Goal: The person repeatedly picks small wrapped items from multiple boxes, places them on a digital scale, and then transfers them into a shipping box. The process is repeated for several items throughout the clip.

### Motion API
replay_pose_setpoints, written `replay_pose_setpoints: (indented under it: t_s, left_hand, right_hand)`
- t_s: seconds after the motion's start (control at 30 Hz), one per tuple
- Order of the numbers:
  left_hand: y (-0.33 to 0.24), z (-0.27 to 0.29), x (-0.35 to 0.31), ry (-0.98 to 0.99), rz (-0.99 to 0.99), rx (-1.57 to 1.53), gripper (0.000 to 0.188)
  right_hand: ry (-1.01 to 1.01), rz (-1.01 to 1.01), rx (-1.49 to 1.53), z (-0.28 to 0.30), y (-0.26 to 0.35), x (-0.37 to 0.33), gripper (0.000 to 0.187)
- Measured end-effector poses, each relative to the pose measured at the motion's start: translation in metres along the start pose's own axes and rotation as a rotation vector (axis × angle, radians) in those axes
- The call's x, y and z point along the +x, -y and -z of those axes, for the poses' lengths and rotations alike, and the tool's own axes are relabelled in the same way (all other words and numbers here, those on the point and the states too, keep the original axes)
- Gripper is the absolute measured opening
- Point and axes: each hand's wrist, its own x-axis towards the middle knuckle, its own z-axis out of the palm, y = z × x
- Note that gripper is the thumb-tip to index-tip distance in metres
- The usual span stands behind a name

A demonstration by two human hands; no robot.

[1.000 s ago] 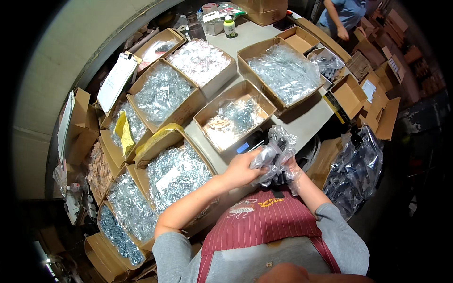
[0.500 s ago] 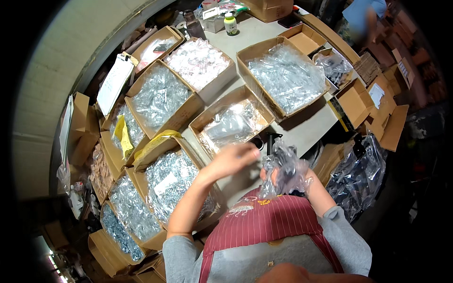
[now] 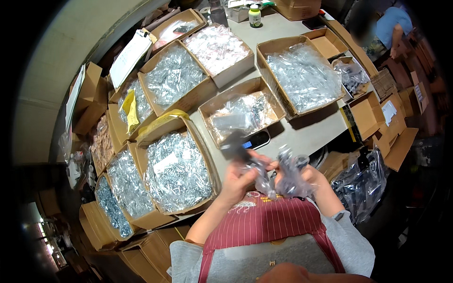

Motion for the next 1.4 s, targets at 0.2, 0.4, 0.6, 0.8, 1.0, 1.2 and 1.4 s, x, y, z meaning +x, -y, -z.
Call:
replay_pose_setpoints:
  t_s: [0.2, 0.4, 0.6, 0.8, 1.0, 1.2, 1.4]
  left_hand:
    - [-0.022, 0.030, -0.035, -0.349, -0.373, 0.063, 0.051]
    - [-0.032, 0.028, -0.053, -0.584, -0.397, 0.219, 0.057]
    - [0.008, 0.039, -0.037, -0.500, -0.064, -0.047, 0.066]
    - [0.039, 0.031, -0.035, -0.330, 0.141, 0.001, 0.057]
    - [0.047, 0.038, -0.041, -0.436, 0.078, -0.171, 0.044]
    - [0.054, 0.049, -0.043, -0.467, 0.026, -0.273, 0.057]
    - [0.064, 0.079, -0.047, -0.596, -0.013, -0.368, 0.043]
  right_hand:
    - [-0.152, 0.170, 0.131, 0.026, -0.029, -0.015, 0.059]
    - [-0.442, 0.053, 0.078, 0.014, -0.025, 0.002, 0.057]
    - [-0.367, -0.029, 0.191, -0.012, -0.022, 0.043, 0.049]
    - [-0.151, -0.130, -0.357, -0.033, -0.034, 0.046, 0.048]
    - [-0.275, -0.138, -0.045, -0.025, -0.049, 0.041, 0.037]
    - [-0.342, -0.143, 0.261, -0.012, -0.049, 0.038, 0.029]
    - [-0.345, -0.118, 0.380, -0.014, -0.043, 0.036, 0.026]
